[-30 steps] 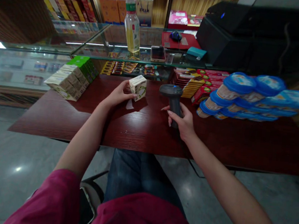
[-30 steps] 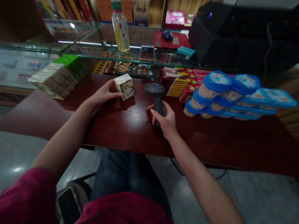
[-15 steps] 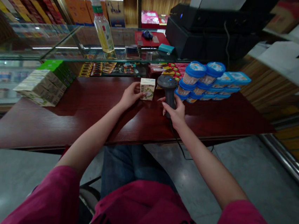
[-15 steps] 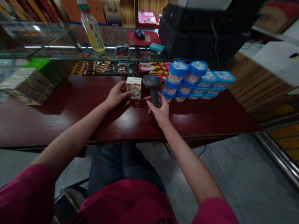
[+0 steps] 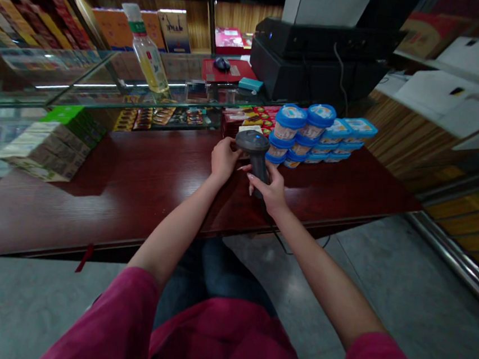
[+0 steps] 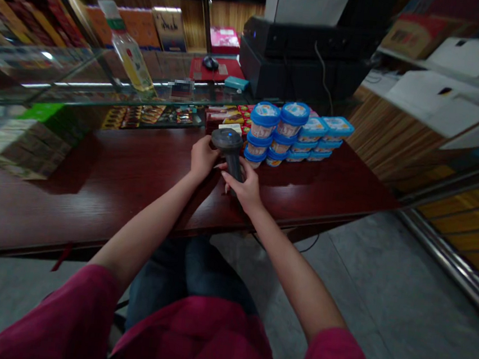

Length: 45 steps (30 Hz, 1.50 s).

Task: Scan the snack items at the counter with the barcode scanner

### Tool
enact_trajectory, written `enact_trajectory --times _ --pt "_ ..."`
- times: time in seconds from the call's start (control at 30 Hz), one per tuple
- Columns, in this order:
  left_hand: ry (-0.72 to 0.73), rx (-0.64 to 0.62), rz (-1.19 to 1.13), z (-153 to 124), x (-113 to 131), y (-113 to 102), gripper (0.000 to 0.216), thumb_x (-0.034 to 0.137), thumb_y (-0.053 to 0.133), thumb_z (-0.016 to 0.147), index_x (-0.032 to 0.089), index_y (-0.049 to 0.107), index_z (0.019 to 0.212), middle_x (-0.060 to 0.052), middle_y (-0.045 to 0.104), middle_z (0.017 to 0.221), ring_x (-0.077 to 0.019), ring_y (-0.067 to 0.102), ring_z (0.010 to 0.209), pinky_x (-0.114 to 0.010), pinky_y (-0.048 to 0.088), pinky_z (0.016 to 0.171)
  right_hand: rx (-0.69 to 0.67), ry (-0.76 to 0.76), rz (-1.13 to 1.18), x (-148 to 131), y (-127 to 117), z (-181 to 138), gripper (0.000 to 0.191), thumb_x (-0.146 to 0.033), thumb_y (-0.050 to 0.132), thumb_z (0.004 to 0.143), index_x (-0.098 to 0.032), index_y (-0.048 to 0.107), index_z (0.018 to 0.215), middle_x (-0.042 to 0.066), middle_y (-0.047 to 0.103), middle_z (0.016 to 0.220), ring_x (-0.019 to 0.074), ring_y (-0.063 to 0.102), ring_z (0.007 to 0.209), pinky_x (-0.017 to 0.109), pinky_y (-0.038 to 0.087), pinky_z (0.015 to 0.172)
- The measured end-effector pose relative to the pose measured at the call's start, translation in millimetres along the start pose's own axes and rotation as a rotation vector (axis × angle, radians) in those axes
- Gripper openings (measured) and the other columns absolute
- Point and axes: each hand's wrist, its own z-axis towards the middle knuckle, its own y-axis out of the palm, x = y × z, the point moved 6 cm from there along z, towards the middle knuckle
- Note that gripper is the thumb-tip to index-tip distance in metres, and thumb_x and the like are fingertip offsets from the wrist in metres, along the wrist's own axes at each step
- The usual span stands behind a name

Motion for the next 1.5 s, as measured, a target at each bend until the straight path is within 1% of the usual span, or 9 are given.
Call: enact_trajectory --times 0.27,0.47,0.7,0.83,1.07,1.17,1.33,1.43,1.5 --pt "-0.027 0.018 0.028 3 -1 6 0.009 0.019 0.073 0.092 0.02 0.077 0.1 -0.011 0.083 0.111 -0.0278 0.076 0.102 -0.036 0.054 0.093 0.015 -0.005 0.027 -7 2 -1 0.05 -0.052 0.091 0.077 -0.025 0.065 0.11 0.005 0.082 0.105 0.0105 0.055 0.051 0.03 0.051 0.047" --pt "-0.002 0.007 0.029 1 2 8 0.01 0.015 0.072 0.092 0.022 0.076 0.097 -0.012 0.083 0.108 -0.0299 0.076 0.105 -0.039 0.054 0.096 0.014 -0.005 -0.005 -8 4 0 0.052 -0.058 0.09 0.077 -0.025 0.064 0.11 0.005 0.082 0.106 0.0106 0.056 0.051 0.03 0.052 0.049" --pt "0.004 -0.016 0.193 2 5 13 0.009 0.019 0.07 0.096 0.021 0.075 0.103 -0.017 0.082 0.11 -0.0343 0.078 0.107 -0.041 0.053 0.094 0.024 -0.007 -0.006 -9 5 1 0.054 -0.059 0.091 0.076 -0.024 0.065 0.108 0.006 0.083 0.107 0.0104 0.055 0.05 0.031 0.051 0.049" --pt "0.009 -0.015 0.194 3 5 16 0.007 0.022 0.071 0.097 0.02 0.076 0.102 -0.017 0.083 0.108 -0.0332 0.079 0.105 -0.038 0.053 0.092 0.029 0.001 -0.026 -8 4 1 0.053 -0.06 0.089 0.077 -0.025 0.064 0.108 0.006 0.083 0.107 0.0109 0.055 0.051 0.031 0.051 0.049" --pt "0.008 -0.058 0.205 -2 4 12 0.016 0.032 0.072 0.1 0.022 0.083 0.104 -0.015 0.085 0.108 -0.0334 0.079 0.103 -0.037 0.053 0.088 0.03 0.004 -0.018 -5 2 2 0.051 -0.057 0.088 0.078 -0.025 0.064 0.11 0.006 0.082 0.107 0.0107 0.054 0.051 0.03 0.05 0.049" --pt "0.002 -0.069 0.231 -3 4 11 0.022 0.036 0.07 0.102 0.021 0.085 0.107 -0.018 0.084 0.108 -0.0363 0.08 0.103 -0.039 0.052 0.086 0.021 0.011 -0.025 -6 2 1 0.049 -0.056 0.087 0.079 -0.026 0.064 0.11 0.005 0.081 0.107 0.0112 0.054 0.053 0.031 0.051 0.051" --pt "-0.002 -0.098 0.264 -3 3 12 0.024 0.038 0.07 0.103 0.021 0.086 0.108 -0.018 0.085 0.108 -0.0369 0.079 0.104 -0.04 0.053 0.087 0.038 0.025 0.009 -7 2 1 0.045 -0.049 0.091 0.076 -0.026 0.067 0.107 0.005 0.081 0.108 0.012 0.055 0.053 0.033 0.051 0.052" --pt "0.07 -0.14 0.2 -9 -5 -3 0.025 0.041 0.069 0.104 0.025 0.086 0.113 -0.013 0.085 0.116 -0.0343 0.078 0.108 -0.039 0.053 0.09 0.047 0.052 0.037 -5 3 3 0.042 -0.046 0.092 0.075 -0.026 0.068 0.103 0.004 0.082 0.106 0.0114 0.055 0.051 0.032 0.05 0.051" --pt "0.094 -0.113 0.207 -15 -21 -30 0.026 0.042 0.069 0.103 0.028 0.084 0.118 -0.01 0.084 0.123 -0.0329 0.077 0.113 -0.039 0.054 0.094 0.035 0.07 0.06 -3 6 6 0.041 -0.047 0.091 0.076 -0.025 0.069 0.102 0.004 0.082 0.106 0.0105 0.056 0.05 0.03 0.049 0.05"
